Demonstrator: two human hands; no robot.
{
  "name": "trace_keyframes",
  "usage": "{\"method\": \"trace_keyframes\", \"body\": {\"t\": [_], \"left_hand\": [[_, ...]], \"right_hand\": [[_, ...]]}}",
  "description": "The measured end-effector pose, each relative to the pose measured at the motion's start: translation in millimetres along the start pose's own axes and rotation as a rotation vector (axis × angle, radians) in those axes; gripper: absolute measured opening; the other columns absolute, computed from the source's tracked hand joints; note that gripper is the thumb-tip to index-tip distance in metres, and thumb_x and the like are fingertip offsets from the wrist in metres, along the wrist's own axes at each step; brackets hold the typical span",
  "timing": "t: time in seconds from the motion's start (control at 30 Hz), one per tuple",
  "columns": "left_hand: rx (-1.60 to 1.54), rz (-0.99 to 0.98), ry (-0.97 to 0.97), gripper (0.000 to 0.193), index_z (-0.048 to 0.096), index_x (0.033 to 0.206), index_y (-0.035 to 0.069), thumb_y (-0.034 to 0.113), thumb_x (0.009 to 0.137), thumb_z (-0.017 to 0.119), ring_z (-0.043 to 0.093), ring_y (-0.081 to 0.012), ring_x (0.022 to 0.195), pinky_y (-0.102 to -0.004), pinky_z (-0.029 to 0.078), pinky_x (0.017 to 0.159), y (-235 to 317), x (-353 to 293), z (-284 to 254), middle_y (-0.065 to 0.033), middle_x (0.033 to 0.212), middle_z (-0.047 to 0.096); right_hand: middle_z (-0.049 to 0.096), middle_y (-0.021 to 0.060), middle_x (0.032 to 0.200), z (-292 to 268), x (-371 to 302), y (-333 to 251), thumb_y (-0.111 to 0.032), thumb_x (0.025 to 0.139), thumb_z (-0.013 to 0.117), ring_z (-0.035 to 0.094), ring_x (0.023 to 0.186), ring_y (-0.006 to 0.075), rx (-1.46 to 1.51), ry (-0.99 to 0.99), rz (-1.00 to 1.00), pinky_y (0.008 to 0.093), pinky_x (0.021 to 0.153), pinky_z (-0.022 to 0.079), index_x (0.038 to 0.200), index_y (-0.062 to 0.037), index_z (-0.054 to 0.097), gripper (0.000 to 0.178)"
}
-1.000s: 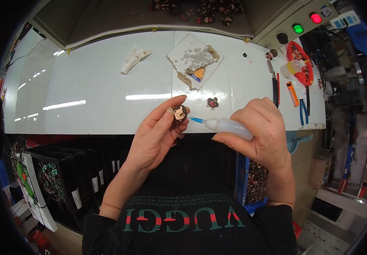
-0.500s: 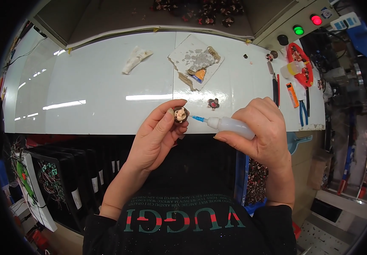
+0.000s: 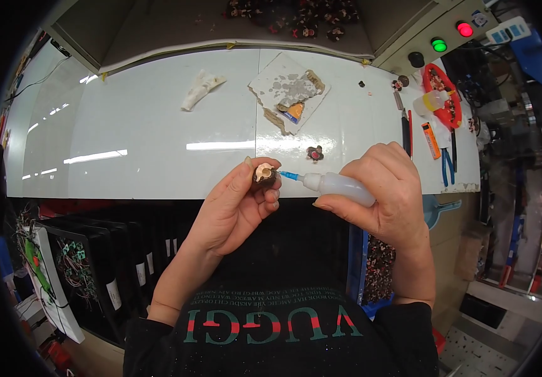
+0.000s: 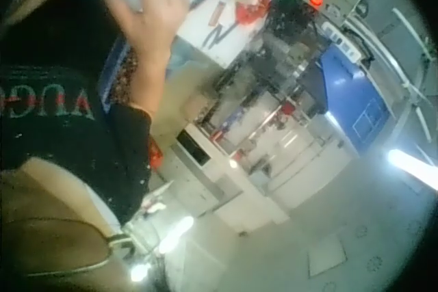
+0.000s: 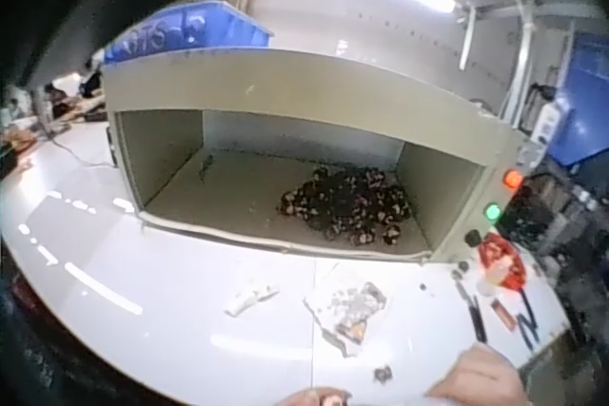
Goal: The person assembles small character figurines by hand, joining figurine parts with glue from a glue bottle at a workshop desk.
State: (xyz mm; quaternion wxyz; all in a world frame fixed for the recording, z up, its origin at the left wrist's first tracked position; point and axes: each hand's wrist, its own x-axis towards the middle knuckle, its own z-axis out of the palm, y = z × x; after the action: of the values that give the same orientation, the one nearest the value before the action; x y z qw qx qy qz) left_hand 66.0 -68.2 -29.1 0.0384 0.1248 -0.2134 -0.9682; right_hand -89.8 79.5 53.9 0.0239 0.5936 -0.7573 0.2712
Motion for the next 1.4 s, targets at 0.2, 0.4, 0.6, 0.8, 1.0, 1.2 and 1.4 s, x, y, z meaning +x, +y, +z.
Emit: {"method": "trace_keyframes", "body": {"t": [0.2, 0.4, 0.6, 0.8, 1.0, 1.2, 1.4], "left_hand": [[-0.016, -0.040, 0.003, 0.041, 0.049, 0.120, 0.000, 0.033, 0.098, 0.040, 0.051, -0.0074, 0.083, -0.0234, 0.045, 0.078, 1, -2, 3, -0.0047, 0.097, 0.054], [-0.053, -0.067, 0.052, 0.040, 0.050, 0.116, -0.001, 0.034, 0.098, 0.041, 0.051, -0.0088, 0.080, -0.0246, 0.046, 0.075, 1, -3, 8, -0.0055, 0.092, 0.053], [-0.014, -0.044, -0.005, 0.040, 0.048, 0.122, 0.000, 0.031, 0.098, 0.041, 0.052, -0.0084, 0.086, -0.0240, 0.046, 0.080, -1, -4, 4, -0.0047, 0.100, 0.054], [0.124, 0.055, 0.060, 0.033, 0.049, 0.123, 0.003, 0.024, 0.097, 0.045, 0.052, -0.0090, 0.092, -0.0239, 0.044, 0.084, 3, -5, 12, -0.0031, 0.102, 0.055], [0.267, 0.169, 0.081, 0.032, 0.048, 0.124, 0.003, 0.019, 0.096, 0.047, 0.052, -0.0093, 0.094, -0.0242, 0.043, 0.086, -4, 1, 15, -0.0034, 0.103, 0.056], [0.312, 0.203, 0.225, 0.030, 0.048, 0.124, 0.002, 0.015, 0.096, 0.045, 0.053, -0.0106, 0.095, -0.0258, 0.043, 0.088, -1, 8, 32, -0.0047, 0.105, 0.056], [0.243, 0.220, 0.122, 0.032, 0.047, 0.124, 0.003, 0.018, 0.096, 0.047, 0.053, -0.0119, 0.094, -0.0259, 0.044, 0.086, 2, 27, 41, -0.0070, 0.109, 0.055]], "right_hand": [[0.050, 0.0028, 0.062, -1, 1, -4, -0.037, 0.058, 0.081, 0.045, 0.057, 0.0197, -0.011, 0.003, -0.015, 0.0312, 0.053, 0.033, 0.069, -0.0067, 0.059, 0.038], [0.050, 0.0025, 0.062, -2, 0, -5, -0.037, 0.058, 0.081, 0.045, 0.057, 0.0194, -0.005, 0.013, -0.024, 0.0311, 0.053, 0.033, 0.069, -0.0068, 0.059, 0.039], [0.050, 0.0032, 0.063, -4, -2, -6, -0.036, 0.056, 0.082, 0.045, 0.058, 0.0200, 0.005, 0.008, -0.017, 0.0312, 0.052, 0.034, 0.069, -0.0068, 0.059, 0.039], [0.050, 0.0034, 0.063, -9, -4, -5, -0.035, 0.056, 0.082, 0.046, 0.058, 0.0204, -0.006, -0.008, -0.012, 0.0311, 0.052, 0.034, 0.069, -0.0068, 0.059, 0.039], [0.050, 0.0040, 0.063, -15, -6, 1, -0.034, 0.057, 0.081, 0.047, 0.058, 0.0207, -0.012, -0.006, 0.002, 0.0312, 0.053, 0.035, 0.070, -0.0063, 0.059, 0.038], [0.055, 0.0046, 0.076, -13, -30, 48, -0.021, 0.071, 0.075, 0.053, 0.072, 0.0160, 0.379, 0.160, 0.309, 0.0257, 0.067, 0.041, 0.083, -0.0030, 0.060, 0.026], [0.057, 0.0010, 0.091, -29, -39, 118, -0.013, 0.084, 0.064, 0.053, 0.084, 0.0095, 0.613, 0.506, 0.538, 0.0215, 0.075, 0.042, 0.104, -0.0012, 0.055, 0.025]]}}
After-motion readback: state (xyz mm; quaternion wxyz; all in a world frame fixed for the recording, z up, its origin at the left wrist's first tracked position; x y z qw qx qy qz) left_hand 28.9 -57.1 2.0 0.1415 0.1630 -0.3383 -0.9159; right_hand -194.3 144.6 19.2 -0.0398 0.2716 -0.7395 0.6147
